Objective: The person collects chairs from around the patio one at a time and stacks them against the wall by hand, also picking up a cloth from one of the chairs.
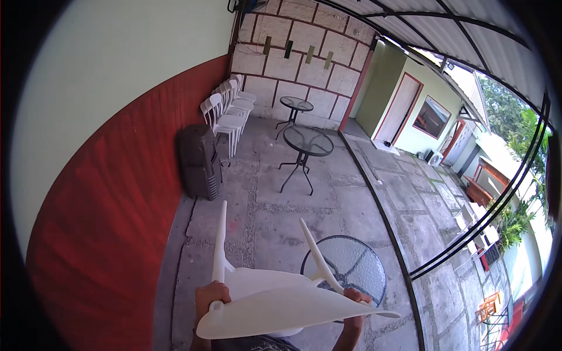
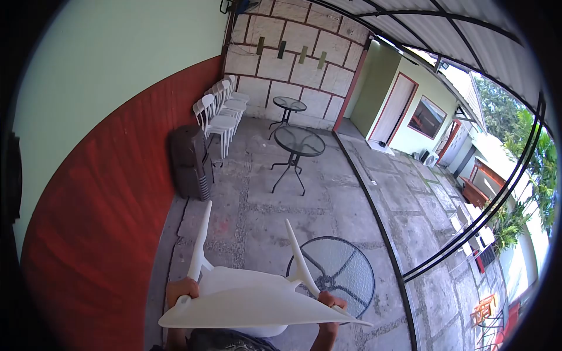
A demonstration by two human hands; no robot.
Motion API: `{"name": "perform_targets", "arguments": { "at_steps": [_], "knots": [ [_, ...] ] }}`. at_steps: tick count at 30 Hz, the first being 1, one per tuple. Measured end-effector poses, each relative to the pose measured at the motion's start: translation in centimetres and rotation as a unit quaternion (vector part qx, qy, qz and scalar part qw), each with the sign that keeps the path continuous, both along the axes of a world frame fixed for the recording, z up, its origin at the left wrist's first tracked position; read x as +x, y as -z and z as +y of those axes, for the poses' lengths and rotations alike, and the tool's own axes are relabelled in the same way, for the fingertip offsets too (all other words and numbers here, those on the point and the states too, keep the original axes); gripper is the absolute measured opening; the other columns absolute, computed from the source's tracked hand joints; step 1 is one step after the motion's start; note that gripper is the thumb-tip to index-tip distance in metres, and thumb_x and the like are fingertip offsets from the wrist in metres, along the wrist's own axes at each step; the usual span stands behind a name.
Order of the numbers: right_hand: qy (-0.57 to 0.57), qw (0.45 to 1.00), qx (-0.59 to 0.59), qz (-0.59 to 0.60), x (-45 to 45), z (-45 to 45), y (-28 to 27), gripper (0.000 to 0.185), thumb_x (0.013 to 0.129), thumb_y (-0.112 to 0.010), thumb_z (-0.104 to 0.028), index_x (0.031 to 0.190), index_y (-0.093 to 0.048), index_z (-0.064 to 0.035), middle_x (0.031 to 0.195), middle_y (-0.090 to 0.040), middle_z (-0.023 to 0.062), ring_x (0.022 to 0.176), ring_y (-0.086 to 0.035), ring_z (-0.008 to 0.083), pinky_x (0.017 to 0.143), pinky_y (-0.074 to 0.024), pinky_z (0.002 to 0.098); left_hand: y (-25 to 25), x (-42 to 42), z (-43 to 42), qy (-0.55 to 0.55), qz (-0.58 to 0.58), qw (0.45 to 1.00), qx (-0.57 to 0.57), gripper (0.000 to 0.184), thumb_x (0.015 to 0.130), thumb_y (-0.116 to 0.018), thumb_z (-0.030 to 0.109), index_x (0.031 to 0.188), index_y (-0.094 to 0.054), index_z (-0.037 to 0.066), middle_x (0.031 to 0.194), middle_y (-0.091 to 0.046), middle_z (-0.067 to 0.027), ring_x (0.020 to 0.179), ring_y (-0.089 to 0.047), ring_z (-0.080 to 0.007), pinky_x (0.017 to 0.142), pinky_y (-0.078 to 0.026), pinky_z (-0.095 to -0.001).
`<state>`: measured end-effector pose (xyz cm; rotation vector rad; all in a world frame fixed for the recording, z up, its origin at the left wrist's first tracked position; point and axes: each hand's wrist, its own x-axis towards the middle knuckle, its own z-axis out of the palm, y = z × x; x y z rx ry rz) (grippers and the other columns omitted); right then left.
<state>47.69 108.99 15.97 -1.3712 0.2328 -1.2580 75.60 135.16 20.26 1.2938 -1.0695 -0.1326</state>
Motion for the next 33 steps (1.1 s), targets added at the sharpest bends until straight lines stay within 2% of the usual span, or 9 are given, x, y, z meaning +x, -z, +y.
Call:
{"name": "perform_targets", "arguments": {
  "at_steps": [8,14,17,18,21,28,31,32,33],
  "knots": [
    [0.036,0.998,-0.051,0.003,11.5,-14.1,2.4,0.057,0.082,-0.074,-0.047,0.054,-0.036,-0.0134,0.053,-0.039,-0.0027,0.052,-0.035,0.012,0.06,-0.0317,0.0343,-0.6,11.8,-15.0,0.01,0.004,1.0,-0.003,0.046,0.077,-0.064,0.041,0.059,-0.045,0.003,0.055,-0.04,-0.0067,0.051,-0.041,-0.0217,0.051,-0.03,-0.0341],
    [0.024,0.999,-0.043,-0.005,22.6,-28.3,7.0,0.057,0.082,-0.073,-0.046,0.055,-0.033,-0.0146,0.053,-0.036,-0.0037,0.051,-0.032,0.0113,0.062,-0.0333,0.034,0.6,22.8,-29.4,0.022,-0.034,0.998,0.057,0.04,0.076,-0.065,0.035,0.06,-0.045,0.004,0.055,-0.039,-0.007,0.052,-0.042,-0.0223,0.053,-0.032,-0.0349],
    [0.016,1.0,-0.024,-0.009,30.3,-37.5,6.4,0.057,0.082,-0.073,-0.046,0.055,-0.033,-0.0146,0.053,-0.035,-0.0036,0.051,-0.032,0.0115,0.062,-0.0334,0.034,-0.2,29.5,-37.9,0.053,-0.059,0.996,0.048,0.037,0.072,-0.067,0.031,0.061,-0.045,0.003,0.056,-0.04,-0.0074,0.053,-0.043,-0.0241,0.055,-0.033,-0.0361],
    [0.014,1.0,-0.019,-0.006,32.7,-40.3,5.9,0.057,0.082,-0.073,-0.045,0.055,-0.033,-0.0146,0.053,-0.035,-0.0036,0.051,-0.032,0.0115,0.063,-0.0335,0.034,-2.2,30.9,-40.3,0.041,-0.061,0.993,0.091,0.034,0.07,-0.068,0.028,0.062,-0.046,0.003,0.057,-0.043,-0.0086,0.055,-0.046,-0.0262,0.056,-0.035,-0.0365],
    [-0.001,1.0,-0.02,0.0,40.0,-48.4,4.0,0.057,0.082,-0.073,-0.045,0.055,-0.032,-0.0145,0.053,-0.035,-0.0035,0.052,-0.032,0.0116,0.063,-0.0337,0.034,-3.9,35.7,-46.6,0.015,-0.053,0.992,0.113,0.033,0.068,-0.069,0.028,0.063,-0.048,0.002,0.06,-0.047,-0.0104,0.058,-0.048,-0.0275,0.058,-0.037,-0.036],
    [-0.045,0.997,-0.031,0.049,55.0,-61.8,1.6,0.057,0.082,-0.072,-0.044,0.055,-0.031,-0.0144,0.053,-0.034,-0.0034,0.052,-0.032,0.0119,0.064,-0.0341,0.0341,-1.4,47.7,-57.0,-0.11,-0.004,0.993,0.049,0.042,0.072,-0.069,0.037,0.063,-0.05,0.0,0.058,-0.047,-0.0093,0.053,-0.049,-0.0243,0.05,-0.034,-0.0358],
    [-0.067,0.995,-0.03,0.063,61.6,-66.7,2.0,0.057,0.082,-0.072,-0.043,0.055,-0.031,-0.0143,0.053,-0.033,-0.0033,0.053,-0.032,0.012,0.064,-0.0343,0.0341,0.5,53.5,-60.3,-0.135,0.009,0.987,0.082,0.044,0.074,-0.069,0.039,0.064,-0.051,0.0,0.06,-0.051,-0.009,0.056,-0.054,-0.0241,0.054,-0.041,-0.0348],
    [-0.104,0.993,-0.009,0.053,64.1,-68.5,2.3,0.055,0.082,-0.072,-0.035,0.056,-0.029,-0.014,0.054,-0.032,-0.0033,0.055,-0.033,0.0125,0.066,-0.0355,0.0341,1.2,55.9,-62.0,-0.145,0.009,0.988,0.06,0.043,0.074,-0.069,0.039,0.065,-0.051,0.0,0.061,-0.052,-0.0089,0.057,-0.056,-0.0242,0.058,-0.044,-0.0352],
    [-0.095,0.994,-0.015,0.06,66.8,-70.4,2.6,0.054,0.081,-0.073,-0.033,0.056,-0.03,-0.0135,0.054,-0.032,-0.0032,0.055,-0.032,0.0124,0.066,-0.0349,0.0339,1.5,58.3,-63.7,-0.154,0.009,0.987,0.04,0.043,0.073,-0.069,0.039,0.065,-0.052,0.0,0.061,-0.054,-0.0089,0.059,-0.057,-0.0243,0.062,-0.047,-0.0355]
  ]
}}
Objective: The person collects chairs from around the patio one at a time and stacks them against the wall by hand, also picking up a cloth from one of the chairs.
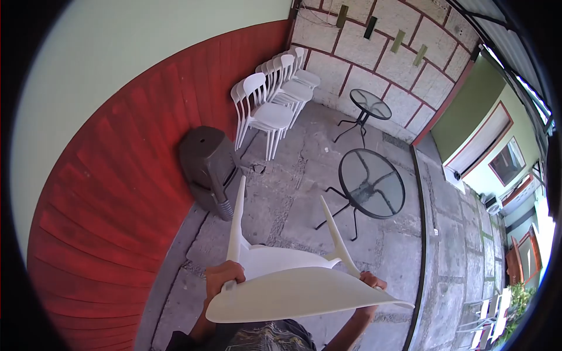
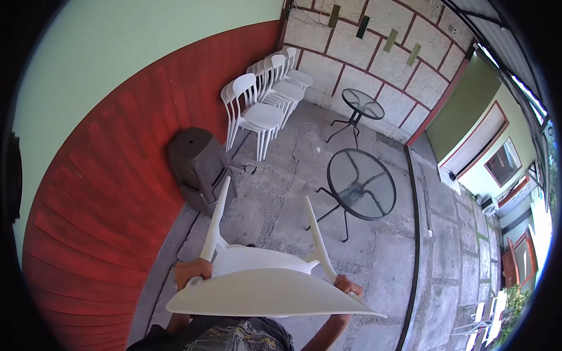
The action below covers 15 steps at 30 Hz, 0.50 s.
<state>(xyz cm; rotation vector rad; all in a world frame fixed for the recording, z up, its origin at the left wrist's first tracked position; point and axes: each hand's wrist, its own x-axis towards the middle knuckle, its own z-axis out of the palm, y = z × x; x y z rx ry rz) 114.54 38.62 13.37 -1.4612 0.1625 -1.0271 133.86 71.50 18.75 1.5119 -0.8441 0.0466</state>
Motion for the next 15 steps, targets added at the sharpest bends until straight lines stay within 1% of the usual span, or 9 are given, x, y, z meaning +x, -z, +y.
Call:
{"name": "perform_targets", "arguments": {
  "at_steps": [2,4,5,7,8,11,14,15],
  "knots": [
    [0.022,1.0,-0.009,0.017,5.0,-3.5,0.7,0.052,0.079,-0.074,-0.03,0.054,-0.032,-0.0124,0.054,-0.032,-0.003,0.054,-0.03,0.0121,0.067,-0.0338,0.0334,0.7,4.6,-3.4,-0.014,-0.018,1.0,-0.02,0.041,0.073,-0.07,0.037,0.066,-0.052,0.001,0.063,-0.056,-0.009,0.061,-0.061,-0.0249,0.071,-0.052,-0.0374],
    [0.021,0.999,-0.045,0.02,10.0,-7.4,0.5,0.051,0.083,-0.071,-0.028,0.057,-0.031,-0.0126,0.055,-0.033,-0.0029,0.056,-0.033,0.0127,0.067,-0.036,0.0334,0.5,10.1,-7.4,-0.027,-0.051,0.998,-0.028,0.039,0.072,-0.07,0.035,0.067,-0.053,0.001,0.065,-0.058,-0.0094,0.064,-0.063,-0.0262,0.082,-0.055,-0.0405],
    [0.02,0.998,-0.065,0.017,12.9,-9.5,0.1,0.05,0.085,-0.07,-0.028,0.058,-0.031,-0.0127,0.056,-0.033,-0.0028,0.057,-0.035,0.013,0.068,-0.0371,0.0335,0.2,12.9,-9.5,-0.024,-0.048,0.998,-0.032,0.038,0.072,-0.07,0.034,0.067,-0.053,0.001,0.065,-0.059,-0.0095,0.064,-0.063,-0.0267,0.084,-0.055,-0.042],
    [0.044,0.997,-0.058,0.021,17.9,-12.9,-0.3,0.048,0.087,-0.069,-0.027,0.06,-0.032,-0.0114,0.059,-0.036,-0.0019,0.058,-0.035,0.0128,0.067,-0.0372,0.0325,-0.4,18.0,-13.5,-0.012,-0.039,0.999,-0.03,0.035,0.071,-0.071,0.032,0.068,-0.054,0.001,0.066,-0.059,-0.0099,0.064,-0.064,-0.0277,0.088,-0.054,-0.045],
    [0.057,0.997,-0.054,0.026,19.9,-14.6,-0.5,0.047,0.088,-0.068,-0.026,0.062,-0.032,-0.0108,0.06,-0.037,-0.0015,0.059,-0.036,0.0127,0.067,-0.0372,0.032,-1.0,20.3,-15.4,0.001,-0.042,0.999,-0.015,0.034,0.071,-0.071,0.031,0.069,-0.054,0.002,0.067,-0.059,-0.0098,0.063,-0.064,-0.0281,0.088,-0.054,-0.0455],
    [0.044,0.998,-0.028,0.031,25.2,-19.2,-1.0,0.041,0.093,-0.064,-0.023,0.069,-0.033,-0.0098,0.064,-0.041,0.0003,0.062,-0.037,0.0117,0.067,-0.0381,0.0319,-2.7,26.6,-20.7,0.021,-0.052,0.998,0.01,0.031,0.07,-0.071,0.029,0.07,-0.055,0.002,0.067,-0.06,-0.0093,0.063,-0.063,-0.029,0.09,-0.054,-0.0467],
    [0.183,0.977,0.075,0.075,31.1,-22.5,-1.7,0.039,0.091,-0.064,-0.016,0.068,-0.034,-0.0111,0.057,-0.035,-0.0022,0.059,-0.034,0.0097,0.059,-0.0338,0.0273,-3.0,32.3,-26.1,0.027,-0.077,0.997,0.011,0.029,0.069,-0.071,0.027,0.071,-0.055,0.003,0.067,-0.059,-0.0086,0.063,-0.063,-0.0294,0.091,-0.054,-0.0474],
    [0.178,0.982,0.024,0.066,32.8,-24.8,-0.7,0.035,0.096,-0.059,-0.014,0.073,-0.034,-0.0116,0.058,-0.04,-0.0007,0.059,-0.037,0.0083,0.061,-0.0374,0.0269,-3.0,34.2,-27.7,0.03,-0.08,0.996,0.013,0.029,0.069,-0.071,0.026,0.071,-0.055,0.003,0.067,-0.059,-0.0084,0.063,-0.063,-0.0295,0.091,-0.054,-0.0475]
  ]
}}
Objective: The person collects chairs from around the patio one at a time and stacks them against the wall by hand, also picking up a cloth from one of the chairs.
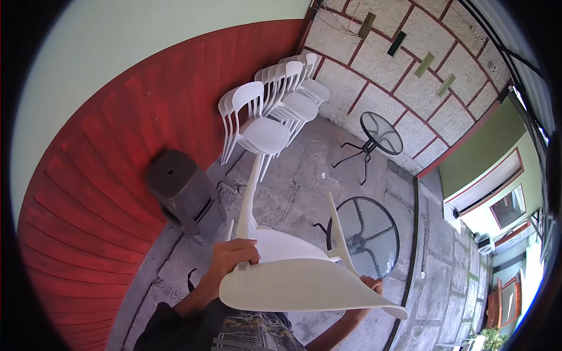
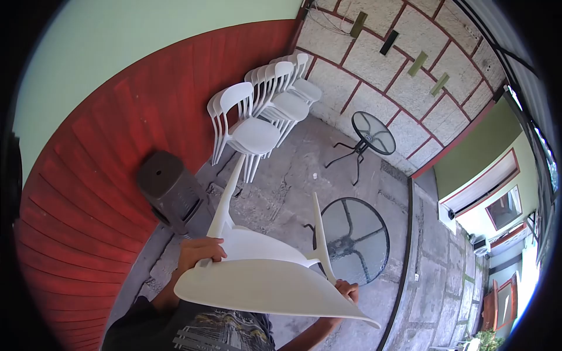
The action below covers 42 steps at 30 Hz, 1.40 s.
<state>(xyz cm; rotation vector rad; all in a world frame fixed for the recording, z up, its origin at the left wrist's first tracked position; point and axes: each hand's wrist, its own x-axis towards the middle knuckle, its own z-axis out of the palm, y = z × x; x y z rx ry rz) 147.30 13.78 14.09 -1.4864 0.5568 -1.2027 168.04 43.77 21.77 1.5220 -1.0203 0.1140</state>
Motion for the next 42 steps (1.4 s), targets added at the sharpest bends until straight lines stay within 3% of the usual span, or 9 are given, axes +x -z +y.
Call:
{"name": "perform_targets", "arguments": {
  "at_steps": [4,8,11,13,19,25,28,31,42],
  "knots": [
    [-0.02,0.999,0.005,0.043,7.9,-7.7,1.6,0.037,0.099,-0.056,-0.019,0.073,-0.031,-0.0109,0.062,-0.039,-0.0005,0.064,-0.037,0.0098,0.06,-0.0363,0.0285,1.4,7.5,-7.4,-0.021,0.006,1.0,-0.007,0.028,0.069,-0.071,0.025,0.071,-0.055,0.002,0.066,-0.058,-0.0083,0.066,-0.063,-0.0293,0.092,-0.054,-0.0473],
    [-0.118,0.993,-0.013,-0.004,17.4,-16.7,2.6,0.041,0.098,-0.058,-0.024,0.072,-0.028,-0.0127,0.061,-0.036,-0.0016,0.062,-0.032,0.0107,0.059,-0.0318,0.0278,4.4,16.2,-16.1,-0.034,0.015,0.999,-0.006,0.03,0.069,-0.072,0.027,0.071,-0.054,0.002,0.066,-0.057,-0.0093,0.067,-0.062,-0.0285,0.077,-0.053,-0.0405],
    [-0.108,0.993,0.029,-0.039,25.7,-24.8,0.4,0.039,0.093,-0.064,-0.01,0.068,-0.034,-0.0117,0.059,-0.043,-0.0014,0.057,-0.037,0.008,0.056,-0.0343,0.0264,2.7,22.3,-22.5,-0.047,0.051,0.998,-0.007,0.033,0.069,-0.072,0.029,0.071,-0.054,0.001,0.068,-0.057,-0.0101,0.066,-0.059,-0.0283,0.065,-0.047,-0.0371],
    [-0.157,0.987,0.001,-0.02,28.9,-30.1,0.2,0.039,0.094,-0.063,-0.015,0.07,-0.033,-0.0118,0.061,-0.04,-0.0013,0.06,-0.034,0.0096,0.057,-0.033,0.0269,1.1,25.9,-26.1,-0.046,0.047,0.998,0.007,0.034,0.07,-0.071,0.031,0.071,-0.055,0.001,0.069,-0.057,-0.0104,0.065,-0.057,-0.0281,0.059,-0.042,-0.0362],
    [-0.273,0.96,-0.061,0.005,42.7,-40.6,-0.6,0.04,0.094,-0.062,-0.018,0.071,-0.03,-0.0124,0.063,-0.033,-0.0024,0.064,-0.031,0.0106,0.056,-0.0288,0.0278,0.8,33.4,-33.9,-0.124,0.113,0.986,0.019,0.035,0.069,-0.07,0.033,0.071,-0.053,0.003,0.066,-0.052,-0.0094,0.066,-0.051,-0.0263,0.059,-0.038,-0.0363],
    [-0.319,0.946,0.05,-0.022,56.7,-46.1,-0.3,0.041,0.086,-0.069,-0.015,0.065,-0.035,-0.0108,0.058,-0.033,-0.0032,0.06,-0.03,0.0106,0.058,-0.0282,0.0273,2.6,42.4,-38.9,-0.174,0.143,0.974,0.03,0.032,0.068,-0.071,0.031,0.071,-0.053,0.004,0.066,-0.05,-0.0088,0.067,-0.05,-0.0259,0.06,-0.037,-0.0354],
    [-0.367,0.93,-0.02,0.013,64.6,-49.0,0.8,0.056,0.092,-0.062,-0.053,0.071,-0.03,-0.0127,0.066,-0.032,-0.0022,0.066,-0.032,0.0118,0.06,-0.0307,0.0295,3.9,47.8,-40.9,-0.196,0.167,0.966,0.019,0.031,0.067,-0.071,0.029,0.071,-0.052,0.004,0.065,-0.049,-0.0088,0.066,-0.049,-0.0257,0.061,-0.037,-0.0352],
    [-0.419,0.907,-0.019,0.044,73.6,-52.0,0.1,0.061,0.087,-0.061,-0.065,0.075,-0.037,-0.0109,0.068,-0.035,-0.0014,0.066,-0.035,0.0115,0.062,-0.0329,0.0292,4.6,54.3,-43.4,-0.229,0.182,0.956,0.002,0.031,0.068,-0.071,0.028,0.07,-0.051,0.005,0.064,-0.048,-0.0087,0.065,-0.048,-0.0263,0.061,-0.036,-0.0358],
    [-0.525,0.841,0.032,0.128,98.1,-56.5,5.1,0.075,0.08,-0.063,-0.072,0.104,-0.055,-0.0015,0.094,-0.052,0.0028,0.08,-0.044,0.0095,0.073,-0.0373,0.0251,7.4,68.5,-47.2,-0.383,0.24,0.892,0.004,0.028,0.06,-0.07,0.02,0.068,-0.047,0.007,0.064,-0.049,-0.0096,0.064,-0.048,-0.0287,0.061,-0.036,-0.0371]
  ]
}}
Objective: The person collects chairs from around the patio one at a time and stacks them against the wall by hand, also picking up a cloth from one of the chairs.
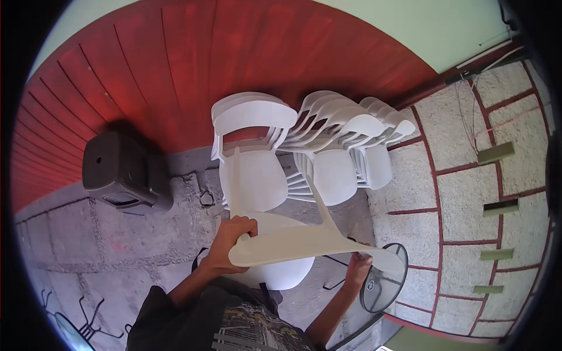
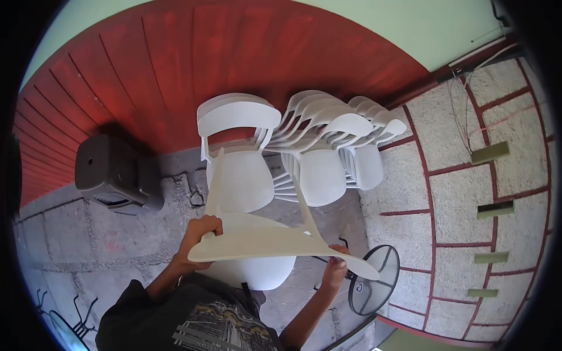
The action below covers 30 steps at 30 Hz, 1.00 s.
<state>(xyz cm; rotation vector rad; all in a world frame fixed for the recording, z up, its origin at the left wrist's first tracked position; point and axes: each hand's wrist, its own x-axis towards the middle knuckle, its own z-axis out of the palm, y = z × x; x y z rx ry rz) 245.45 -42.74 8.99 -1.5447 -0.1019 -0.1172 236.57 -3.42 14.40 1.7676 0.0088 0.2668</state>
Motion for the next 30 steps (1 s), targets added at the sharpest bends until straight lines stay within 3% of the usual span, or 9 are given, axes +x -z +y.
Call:
{"name": "perform_targets", "arguments": {
  "at_steps": [3,4,6,8,11,14,18,27,30],
  "knots": [
    [-0.018,0.999,-0.025,0.025,4.8,0.7,1.7,0.074,0.081,-0.059,-0.075,0.095,-0.055,-0.0028,0.093,-0.055,0.0059,0.083,-0.047,0.0146,0.076,-0.0353,0.028,1.4,0.3,-0.6,-0.059,0.021,0.998,-0.018,0.029,0.06,-0.071,0.02,0.068,-0.047,0.007,0.064,-0.05,-0.0096,0.063,-0.047,-0.0287,0.062,-0.036,-0.0365],
    [-0.091,0.994,-0.039,0.036,6.8,-0.4,2.5,0.074,0.081,-0.06,-0.074,0.097,-0.056,-0.0023,0.096,-0.056,0.0062,0.088,-0.05,0.0157,0.08,-0.0372,0.0289,1.6,0.2,-0.9,-0.081,0.024,0.996,-0.022,0.03,0.06,-0.072,0.021,0.068,-0.047,0.007,0.064,-0.05,-0.0096,0.062,-0.047,-0.0287,0.062,-0.037,-0.0361],
    [-0.077,0.984,-0.137,0.084,9.4,0.2,3.0,0.072,0.082,-0.062,-0.071,0.101,-0.057,-0.0019,0.097,-0.056,0.0057,0.09,-0.05,0.0159,0.081,-0.0389,0.0309,1.7,0.8,-1.4,-0.125,0.048,0.99,-0.039,0.033,0.06,-0.074,0.024,0.068,-0.047,0.007,0.064,-0.05,-0.0101,0.062,-0.047,-0.0294,0.062,-0.037,-0.0361],
    [-0.081,0.993,0.018,0.088,11.9,2.1,4.6,0.058,0.087,-0.068,-0.055,0.108,-0.056,-0.0014,0.095,-0.054,0.0048,0.088,-0.049,0.0153,0.079,-0.0414,0.0333,2.8,0.9,-1.9,-0.163,0.041,0.985,-0.043,0.046,0.07,-0.078,0.039,0.068,-0.047,0.005,0.064,-0.054,-0.0081,0.063,-0.051,-0.0239,0.063,-0.039,-0.0356],
    [-0.104,0.985,0.024,0.133,15.0,6.2,3.1,0.04,0.091,-0.069,-0.035,0.111,-0.056,-0.0025,0.092,-0.054,0.0035,0.083,-0.049,0.0146,0.076,-0.042,0.0331,6.5,1.2,-3.7,-0.231,0.083,0.965,-0.097,0.058,0.081,-0.073,0.053,0.071,-0.049,0.002,0.064,-0.057,-0.004,0.067,-0.053,-0.0159,0.062,-0.039,-0.0353],
    [-0.191,0.974,0.021,0.12,19.9,5.1,6.5,0.029,0.09,-0.066,-0.022,0.111,-0.057,-0.0038,0.09,-0.054,0.0018,0.079,-0.049,0.0136,0.071,-0.0419,0.0302,9.2,2.5,-6.3,-0.308,0.095,0.938,-0.125,0.066,0.086,-0.065,0.064,0.087,-0.062,-0.002,0.08,-0.066,-0.0047,0.083,-0.06,-0.0142,0.072,-0.045,-0.0352],
    [-0.217,0.967,-0.012,0.132,23.8,5.8,5.7,0.019,0.099,-0.054,-0.015,0.112,-0.053,-0.0028,0.091,-0.05,0.0019,0.073,-0.043,0.0118,0.066,-0.0405,0.0294,11.5,6.4,-6.3,-0.301,0.163,0.925,-0.168,0.081,0.084,-0.064,0.068,0.13,-0.058,0.002,0.118,-0.066,-0.0132,0.117,-0.059,-0.0217,0.099,-0.045,-0.036],
    [-0.255,0.951,0.022,0.174,30.8,11.2,7.6,0.029,0.093,-0.067,-0.019,0.115,-0.055,-0.0047,0.091,-0.05,-0.0002,0.071,-0.041,0.0099,0.061,-0.0397,0.0288,12.6,12.6,-3.0,-0.336,0.153,0.917,-0.155,0.074,0.085,-0.062,0.069,0.107,-0.066,-0.001,0.084,-0.065,-0.0062,0.08,-0.061,-0.0144,0.073,-0.05,-0.032],
    [-0.241,0.954,-0.017,0.179,33.2,15.1,10.4,0.039,0.088,-0.074,-0.023,0.117,-0.055,-0.0061,0.093,-0.053,-0.0002,0.071,-0.044,0.0093,0.061,-0.0406,0.0278,14.5,14.8,-1.7,-0.443,0.093,0.879,-0.148,0.071,0.083,-0.064,0.07,0.093,-0.068,-0.001,0.074,-0.065,-0.0061,0.07,-0.062,-0.014,0.065,-0.05,-0.0307]
  ]
}}
